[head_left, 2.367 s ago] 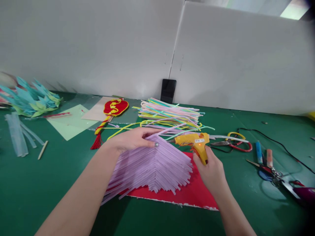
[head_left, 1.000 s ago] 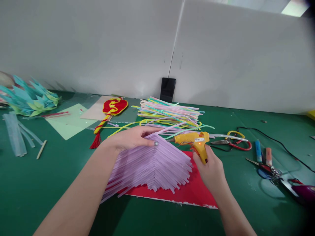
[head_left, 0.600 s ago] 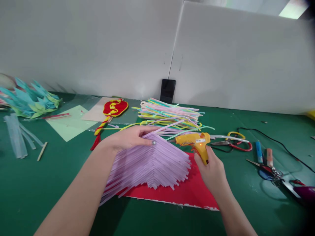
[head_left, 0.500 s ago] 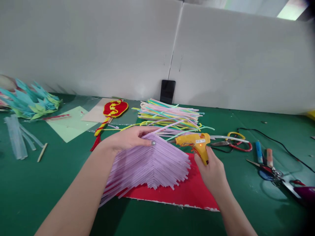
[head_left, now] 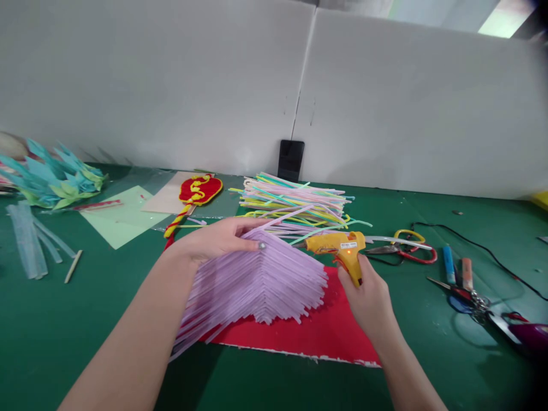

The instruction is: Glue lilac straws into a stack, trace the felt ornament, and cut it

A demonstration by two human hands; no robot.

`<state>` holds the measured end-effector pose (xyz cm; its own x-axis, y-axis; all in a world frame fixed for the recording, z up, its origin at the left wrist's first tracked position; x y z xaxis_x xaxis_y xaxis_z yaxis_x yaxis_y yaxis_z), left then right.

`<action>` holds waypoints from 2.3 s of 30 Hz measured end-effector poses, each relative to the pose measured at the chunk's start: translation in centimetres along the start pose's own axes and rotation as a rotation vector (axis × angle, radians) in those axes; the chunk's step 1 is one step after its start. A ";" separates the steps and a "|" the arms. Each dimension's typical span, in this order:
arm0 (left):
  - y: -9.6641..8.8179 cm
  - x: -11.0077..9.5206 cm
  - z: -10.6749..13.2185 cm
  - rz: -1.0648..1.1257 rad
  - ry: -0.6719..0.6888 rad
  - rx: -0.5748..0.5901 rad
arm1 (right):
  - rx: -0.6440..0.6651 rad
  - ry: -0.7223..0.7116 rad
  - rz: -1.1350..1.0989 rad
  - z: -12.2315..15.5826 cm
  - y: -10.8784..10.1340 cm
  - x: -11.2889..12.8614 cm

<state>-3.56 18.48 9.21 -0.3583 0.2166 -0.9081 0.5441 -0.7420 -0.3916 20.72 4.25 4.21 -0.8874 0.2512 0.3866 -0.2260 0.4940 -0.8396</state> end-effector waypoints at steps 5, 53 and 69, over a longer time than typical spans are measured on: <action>-0.1 0.3 0.1 0.087 -0.027 -0.004 | -0.013 0.014 -0.014 0.1 -0.1 -0.1; -0.8 -0.1 0.6 0.157 -0.017 -0.011 | -0.047 0.008 -0.046 -0.2 -0.7 0.0; -0.9 0.0 0.6 0.170 -0.012 -0.020 | -0.045 0.017 -0.047 -0.2 -0.6 -0.1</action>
<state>-4.57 18.78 9.63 -0.2687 0.0817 -0.9597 0.6121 -0.7548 -0.2356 21.02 4.04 4.77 -0.8691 0.2407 0.4321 -0.2486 0.5426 -0.8024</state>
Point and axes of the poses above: each hand's wrist, its own z-axis away from the middle knuckle, its own y-axis out of the palm, x = y × z, the point moved 6 cm from there along -z, towards the middle knuckle, and after that the axes turned 9 degrees about z, right-handed, at the moved point
